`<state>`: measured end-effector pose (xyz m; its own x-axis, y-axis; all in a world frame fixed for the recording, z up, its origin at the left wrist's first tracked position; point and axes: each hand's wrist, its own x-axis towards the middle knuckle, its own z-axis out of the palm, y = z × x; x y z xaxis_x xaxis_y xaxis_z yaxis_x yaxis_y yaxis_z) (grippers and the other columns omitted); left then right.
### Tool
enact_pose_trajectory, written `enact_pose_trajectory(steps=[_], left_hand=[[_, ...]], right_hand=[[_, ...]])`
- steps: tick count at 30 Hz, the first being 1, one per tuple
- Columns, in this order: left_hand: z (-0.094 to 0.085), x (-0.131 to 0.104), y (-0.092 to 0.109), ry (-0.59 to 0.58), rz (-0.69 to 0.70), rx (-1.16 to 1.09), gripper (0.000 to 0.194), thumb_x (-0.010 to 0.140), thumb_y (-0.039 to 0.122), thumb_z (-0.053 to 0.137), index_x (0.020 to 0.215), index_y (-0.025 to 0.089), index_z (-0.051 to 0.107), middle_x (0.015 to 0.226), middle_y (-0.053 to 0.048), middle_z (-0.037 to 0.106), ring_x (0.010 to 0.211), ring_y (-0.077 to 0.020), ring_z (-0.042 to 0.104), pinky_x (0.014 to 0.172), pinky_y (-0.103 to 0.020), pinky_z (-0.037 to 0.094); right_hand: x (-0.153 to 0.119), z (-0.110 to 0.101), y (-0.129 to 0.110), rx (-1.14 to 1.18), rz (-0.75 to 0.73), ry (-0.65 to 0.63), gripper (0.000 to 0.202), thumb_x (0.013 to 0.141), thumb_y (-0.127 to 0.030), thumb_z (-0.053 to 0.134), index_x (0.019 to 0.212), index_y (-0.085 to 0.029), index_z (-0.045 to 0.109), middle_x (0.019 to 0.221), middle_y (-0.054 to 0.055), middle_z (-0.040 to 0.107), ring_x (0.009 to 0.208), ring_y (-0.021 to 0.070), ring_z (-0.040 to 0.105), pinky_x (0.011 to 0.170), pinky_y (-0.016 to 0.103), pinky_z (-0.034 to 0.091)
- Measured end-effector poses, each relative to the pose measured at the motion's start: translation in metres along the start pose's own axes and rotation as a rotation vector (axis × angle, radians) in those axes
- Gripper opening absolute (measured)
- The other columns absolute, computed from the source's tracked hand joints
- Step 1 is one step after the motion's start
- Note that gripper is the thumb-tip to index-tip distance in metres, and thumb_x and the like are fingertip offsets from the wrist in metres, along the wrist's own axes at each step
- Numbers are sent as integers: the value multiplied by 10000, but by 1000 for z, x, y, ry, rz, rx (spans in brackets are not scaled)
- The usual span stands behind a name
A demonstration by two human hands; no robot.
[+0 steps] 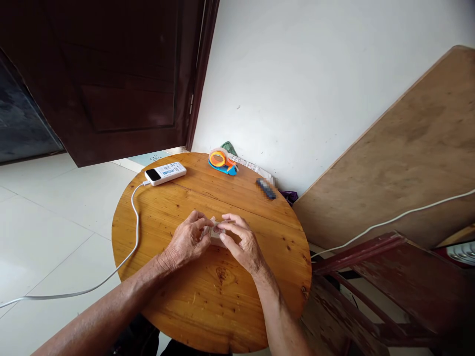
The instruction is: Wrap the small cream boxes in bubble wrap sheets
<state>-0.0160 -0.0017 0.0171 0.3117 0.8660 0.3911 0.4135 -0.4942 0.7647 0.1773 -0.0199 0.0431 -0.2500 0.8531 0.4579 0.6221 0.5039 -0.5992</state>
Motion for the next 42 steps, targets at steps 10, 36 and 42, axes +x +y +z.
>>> enact_pose_trajectory(steps=[10,36,42], left_hand=[[0,1,0,-5,-9,-56,234,816,175,541,992,188,695,969,-46,591,669,-104,566,635,-240,498],[-6,10,0,-15,-316,-68,224,720,164,543,906,145,666,765,-8,622,634,-122,549,609,-235,434],[-3,10,-3,-7,-354,-86,288,727,213,567,990,143,660,818,-24,641,622,-125,552,604,-243,435]], right_hand=[[-1,-1,-4,-96,-67,39,184,832,-175,607,894,-256,760,1147,68,665,1021,239,620,942,426,475],[0,-1,4,88,78,49,171,795,-180,631,942,-231,702,1153,75,664,1111,238,614,1012,385,455],[1,0,4,103,67,-5,235,781,-157,619,991,-235,693,1178,76,654,1136,238,601,1026,386,447]])
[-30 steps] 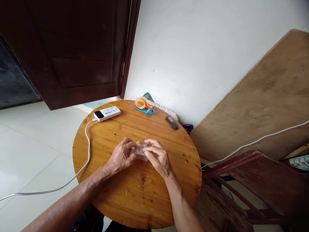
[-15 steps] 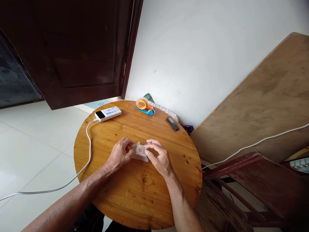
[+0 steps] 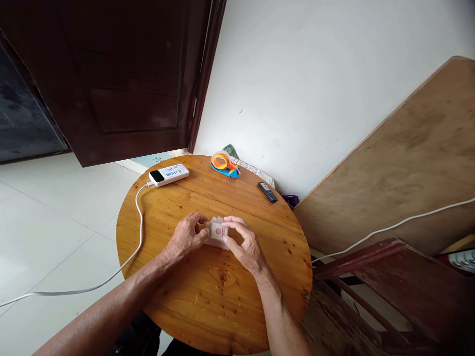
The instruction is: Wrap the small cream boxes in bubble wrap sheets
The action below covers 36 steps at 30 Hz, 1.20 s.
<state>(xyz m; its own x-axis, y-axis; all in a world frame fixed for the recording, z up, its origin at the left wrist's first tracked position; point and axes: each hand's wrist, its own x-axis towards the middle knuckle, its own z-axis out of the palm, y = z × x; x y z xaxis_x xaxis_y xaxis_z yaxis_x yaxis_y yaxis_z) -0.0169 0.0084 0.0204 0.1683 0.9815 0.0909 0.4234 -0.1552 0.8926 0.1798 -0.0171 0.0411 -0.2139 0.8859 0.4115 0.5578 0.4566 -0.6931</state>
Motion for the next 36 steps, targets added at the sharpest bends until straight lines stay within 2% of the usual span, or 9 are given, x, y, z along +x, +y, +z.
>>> enact_pose_trajectory(steps=[4,8,13,16,21,25,29,33,36], left_hand=[[1,0,-2,-62,13,-9,331,756,268,564,1053,144,644,834,-39,675,648,-146,578,612,-253,434],[1,0,-2,-70,46,6,305,772,285,563,1034,161,658,907,-54,703,692,-159,598,646,-264,440],[2,0,-1,-75,64,3,301,786,314,582,1025,151,666,890,-58,705,658,-161,597,624,-268,435],[3,1,0,-73,66,26,317,791,321,583,1042,145,662,924,-69,702,669,-164,602,622,-271,436],[3,0,0,-75,59,38,318,799,332,583,1054,157,657,915,-65,701,745,-186,628,664,-281,446],[2,-1,1,-73,66,49,316,794,328,584,1048,154,657,901,-60,688,733,-184,612,667,-289,443],[2,-2,1,-72,98,48,306,784,317,584,1036,160,660,891,-52,665,735,-179,595,688,-299,448],[3,-3,-1,-33,95,-21,365,756,333,616,1080,167,638,930,-61,664,858,-212,609,761,-326,474],[3,-3,0,14,45,-153,488,777,451,622,1165,156,599,1060,-103,646,977,-248,608,804,-352,493]], right_hand=[[2,4,1,16,-8,11,211,782,-156,610,961,-231,692,1142,72,663,1116,229,609,1017,376,452],[3,7,2,1,7,73,183,794,-203,633,962,-232,700,1163,77,657,1126,232,603,1012,378,451],[5,4,11,21,153,200,183,810,-295,613,953,-212,691,1117,95,692,1046,244,637,863,362,508],[8,2,17,82,320,161,271,800,-378,617,981,-192,694,1018,99,721,918,239,665,791,351,518],[19,0,21,120,493,51,385,790,-475,633,1021,-178,714,962,84,742,898,243,662,823,350,493],[35,1,22,127,495,-13,372,801,-511,601,879,-167,721,831,50,722,782,209,632,727,307,465],[51,13,22,82,467,-71,328,773,-479,591,695,-175,686,628,-10,617,624,156,533,599,264,392],[59,21,16,82,400,-29,310,760,-435,573,586,-183,620,590,-25,554,597,135,479,574,249,356],[61,11,7,103,310,57,307,780,-449,579,646,-180,640,651,-15,583,621,136,478,586,247,360]])
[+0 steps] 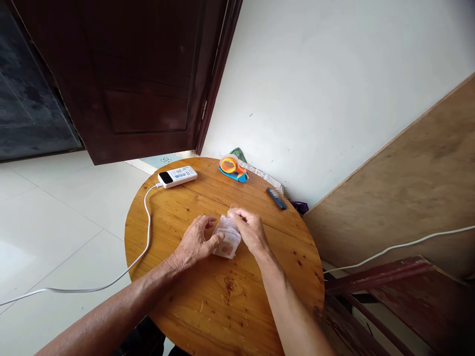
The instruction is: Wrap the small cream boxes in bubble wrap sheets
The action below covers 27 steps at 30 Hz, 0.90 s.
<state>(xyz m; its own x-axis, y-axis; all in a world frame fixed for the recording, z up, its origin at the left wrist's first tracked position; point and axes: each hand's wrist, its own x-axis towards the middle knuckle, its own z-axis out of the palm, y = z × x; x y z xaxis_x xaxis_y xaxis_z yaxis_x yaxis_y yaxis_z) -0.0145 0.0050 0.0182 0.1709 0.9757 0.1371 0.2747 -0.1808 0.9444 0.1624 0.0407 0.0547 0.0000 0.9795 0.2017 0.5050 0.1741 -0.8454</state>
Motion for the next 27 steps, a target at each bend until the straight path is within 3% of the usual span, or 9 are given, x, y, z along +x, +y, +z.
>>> enact_pose_trajectory(steps=[4,7,10,12,17,22,25,27], left_hand=[[0,-2,4,-102,-49,-236,581,856,556,542,1274,153,527,1151,-119,631,1045,-246,607,886,-359,493],[2,-4,6,-217,-66,-337,615,880,548,530,1352,164,445,1095,-95,651,995,-225,621,868,-345,496],[5,-4,2,-253,-44,-405,675,860,529,567,1400,169,382,1050,-78,651,934,-206,625,807,-316,494],[6,-3,-1,-261,-21,-399,630,853,513,575,1361,164,439,1017,-69,649,864,-187,620,746,-290,482],[4,-1,-2,-254,-63,-215,469,839,491,562,1125,127,638,820,-39,621,694,-152,537,612,-256,407],[2,-2,4,-224,-90,-215,462,779,471,599,1080,124,647,715,-3,568,629,-136,492,562,-244,373],[1,-2,6,-224,-88,-239,406,762,453,609,1005,131,650,717,-2,577,637,-138,509,573,-243,387],[1,-1,6,-208,-100,-259,393,742,445,624,977,131,645,729,-6,585,636,-137,516,574,-243,392]], right_hand=[[9,-26,-13,12,-54,123,332,789,-474,603,633,-181,612,590,-30,504,587,122,420,554,248,311],[26,-40,-11,10,-2,199,331,759,-469,630,594,-186,584,530,-47,435,547,112,386,522,253,278],[39,-45,3,20,100,220,324,723,-481,642,600,-182,612,523,-34,499,555,132,454,523,256,323],[39,-46,14,21,139,241,344,723,-508,627,654,-171,654,593,3,601,622,170,542,564,271,390],[2,-42,26,11,126,358,451,762,-549,595,979,-168,697,925,91,722,848,239,641,757,345,487],[-45,-21,7,-164,43,205,501,760,-518,654,1151,-205,658,1063,98,694,823,221,630,729,339,498],[-54,-7,3,-207,54,147,509,754,-475,665,1191,-216,631,1064,84,703,801,218,638,704,326,493],[-54,-4,7,-228,64,139,371,775,-431,633,1084,-230,670,929,49,724,732,206,630,673,305,474]])
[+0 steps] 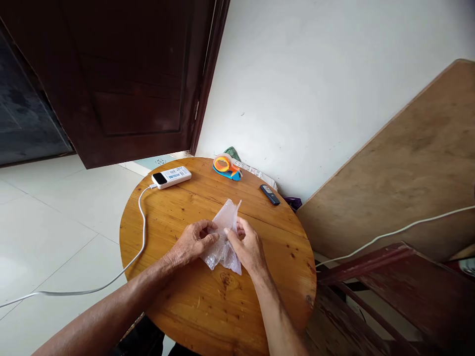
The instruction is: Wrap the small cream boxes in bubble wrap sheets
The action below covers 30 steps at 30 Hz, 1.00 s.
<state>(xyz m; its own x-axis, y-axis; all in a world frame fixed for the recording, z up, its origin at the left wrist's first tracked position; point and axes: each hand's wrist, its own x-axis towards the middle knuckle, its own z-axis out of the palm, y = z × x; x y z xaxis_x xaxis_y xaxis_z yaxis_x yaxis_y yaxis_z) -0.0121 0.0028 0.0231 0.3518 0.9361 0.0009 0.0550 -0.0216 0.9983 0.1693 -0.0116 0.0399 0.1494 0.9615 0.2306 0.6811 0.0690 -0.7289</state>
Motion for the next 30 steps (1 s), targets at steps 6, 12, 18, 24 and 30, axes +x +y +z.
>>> enact_pose_trajectory(steps=[6,12,18,24,30], left_hand=[[-2,2,-4,71,2,-66,429,700,449,668,989,135,634,731,-5,596,640,-135,529,585,-241,415],[-7,1,-5,176,120,146,413,766,511,650,961,149,692,943,-62,611,729,-154,573,668,-279,479],[-6,1,-2,171,145,334,310,731,431,673,899,172,698,880,-49,628,749,-172,584,677,-280,470],[-8,3,0,284,-7,18,259,705,429,594,676,174,561,560,38,501,520,-111,461,498,-222,351],[-14,7,-1,408,-24,-215,305,679,435,638,589,180,496,514,58,462,482,-77,412,475,-201,323]], right_hand=[[4,-9,24,1,11,125,206,778,-363,543,707,-214,666,613,-7,627,593,174,538,591,272,397],[4,-8,30,242,97,61,266,778,-422,591,661,-186,632,579,-33,525,573,136,460,543,243,352],[-1,-6,19,519,132,-57,349,770,-533,668,757,-185,697,695,11,637,686,174,546,647,272,436],[1,-7,26,477,148,76,369,775,-523,657,631,-195,567,598,-27,544,588,132,466,548,244,366],[8,-15,45,331,150,142,239,753,-414,610,857,-200,629,609,-43,581,577,147,507,544,247,383]])
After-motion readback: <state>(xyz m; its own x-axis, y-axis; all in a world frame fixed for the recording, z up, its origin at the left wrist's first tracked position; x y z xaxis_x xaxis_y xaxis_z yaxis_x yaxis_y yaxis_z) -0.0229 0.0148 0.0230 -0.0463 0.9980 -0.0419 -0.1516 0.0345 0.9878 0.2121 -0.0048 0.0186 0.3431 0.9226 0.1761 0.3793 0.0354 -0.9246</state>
